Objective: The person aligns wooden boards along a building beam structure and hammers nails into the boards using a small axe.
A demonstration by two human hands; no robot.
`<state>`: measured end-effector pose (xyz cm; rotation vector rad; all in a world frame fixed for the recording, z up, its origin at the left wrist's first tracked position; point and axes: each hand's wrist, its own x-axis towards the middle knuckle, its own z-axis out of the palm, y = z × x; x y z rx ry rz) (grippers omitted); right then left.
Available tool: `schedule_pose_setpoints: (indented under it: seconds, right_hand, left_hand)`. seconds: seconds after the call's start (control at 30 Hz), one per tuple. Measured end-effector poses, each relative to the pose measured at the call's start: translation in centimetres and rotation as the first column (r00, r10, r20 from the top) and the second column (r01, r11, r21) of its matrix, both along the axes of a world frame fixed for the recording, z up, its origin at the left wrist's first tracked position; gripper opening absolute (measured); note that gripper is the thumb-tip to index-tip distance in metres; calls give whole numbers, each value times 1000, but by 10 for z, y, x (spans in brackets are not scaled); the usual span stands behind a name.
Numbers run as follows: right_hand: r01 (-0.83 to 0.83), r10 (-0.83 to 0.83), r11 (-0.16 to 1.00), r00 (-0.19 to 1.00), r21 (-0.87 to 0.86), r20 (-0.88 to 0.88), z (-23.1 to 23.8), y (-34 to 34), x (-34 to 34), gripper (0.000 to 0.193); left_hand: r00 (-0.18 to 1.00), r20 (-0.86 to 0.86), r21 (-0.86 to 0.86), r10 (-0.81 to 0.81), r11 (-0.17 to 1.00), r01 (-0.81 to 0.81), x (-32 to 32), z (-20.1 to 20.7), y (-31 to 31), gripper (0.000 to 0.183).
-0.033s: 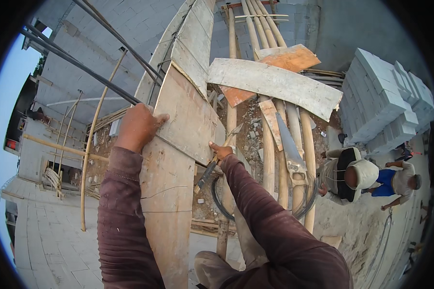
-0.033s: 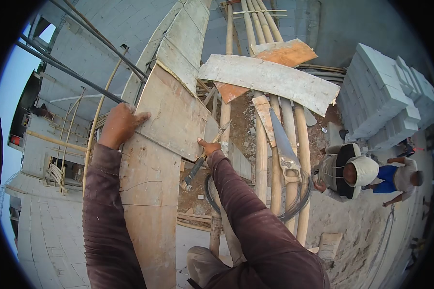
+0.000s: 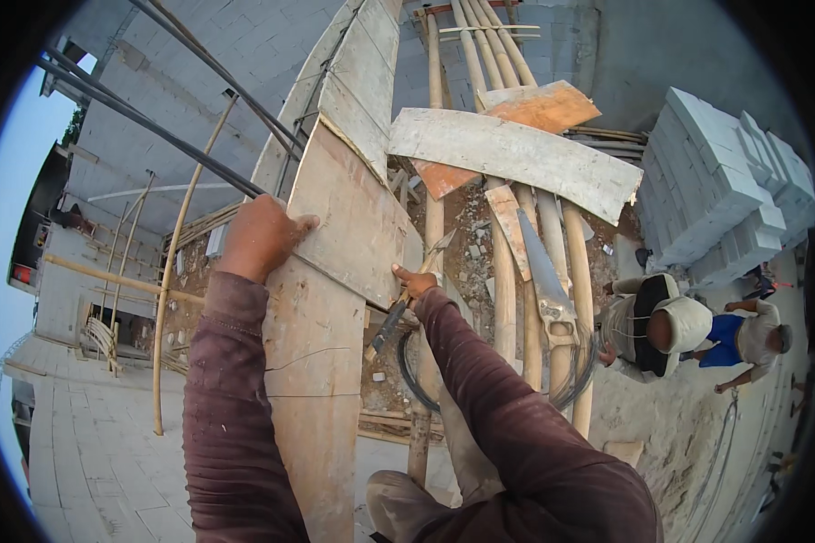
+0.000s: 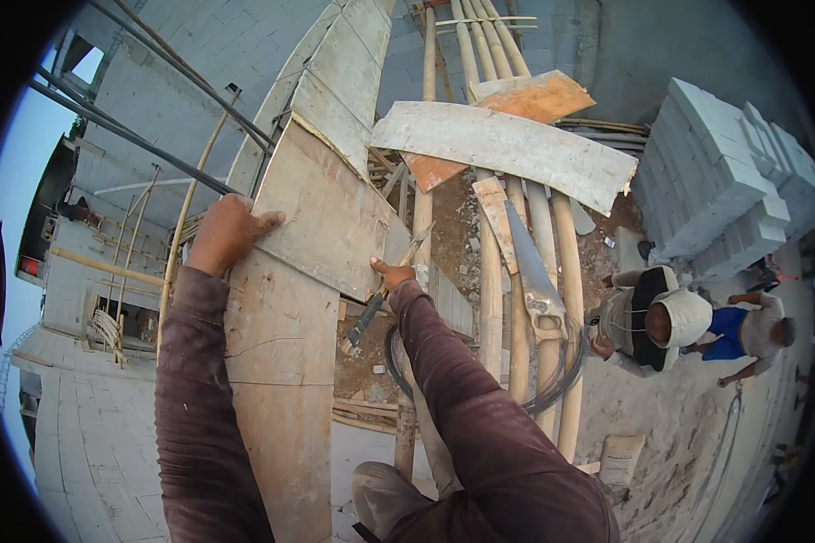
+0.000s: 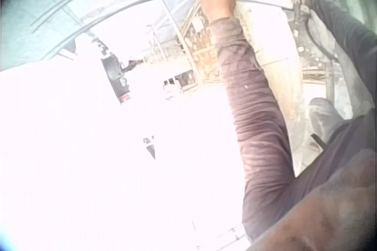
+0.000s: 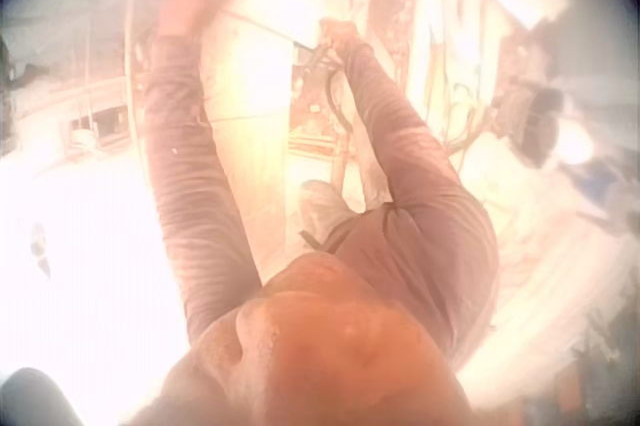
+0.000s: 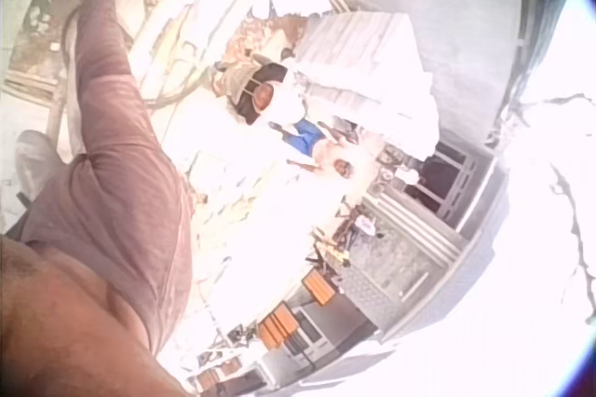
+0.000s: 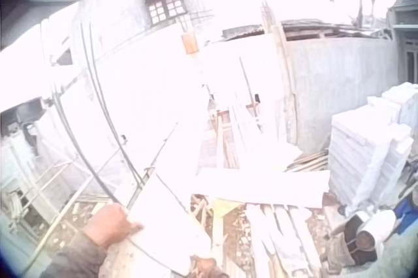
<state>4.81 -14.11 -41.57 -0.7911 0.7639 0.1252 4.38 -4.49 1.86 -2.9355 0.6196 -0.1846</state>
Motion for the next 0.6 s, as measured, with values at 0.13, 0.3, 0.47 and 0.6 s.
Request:
schedule_pose_setpoints:
  seconds: [0.13, 0.3, 0.47, 0.6]
  right_hand:
    - [-94, 96, 991, 995, -99, 15, -3, -2, -1, 97]
    - [-149, 149, 966, 989, -209, -16, 5, -25, -16, 91]
    - [-299, 314, 938, 947, -178, 65, 3, -41, -43, 80]
    - [-269, 273, 950, 962, -156, 2, -2, -45, -46, 66]
  left_hand:
    - [993, -104, 11, 49, 999, -48, 14, -5, 3, 64]
    - [986, -89, -86, -140, 987, 133, 17, -7, 5, 66]
    - [963, -257, -94, -75, 994, 52, 10, 7, 5, 57]
    - [952, -293, 53, -87, 993, 107, 8, 14, 2, 47]
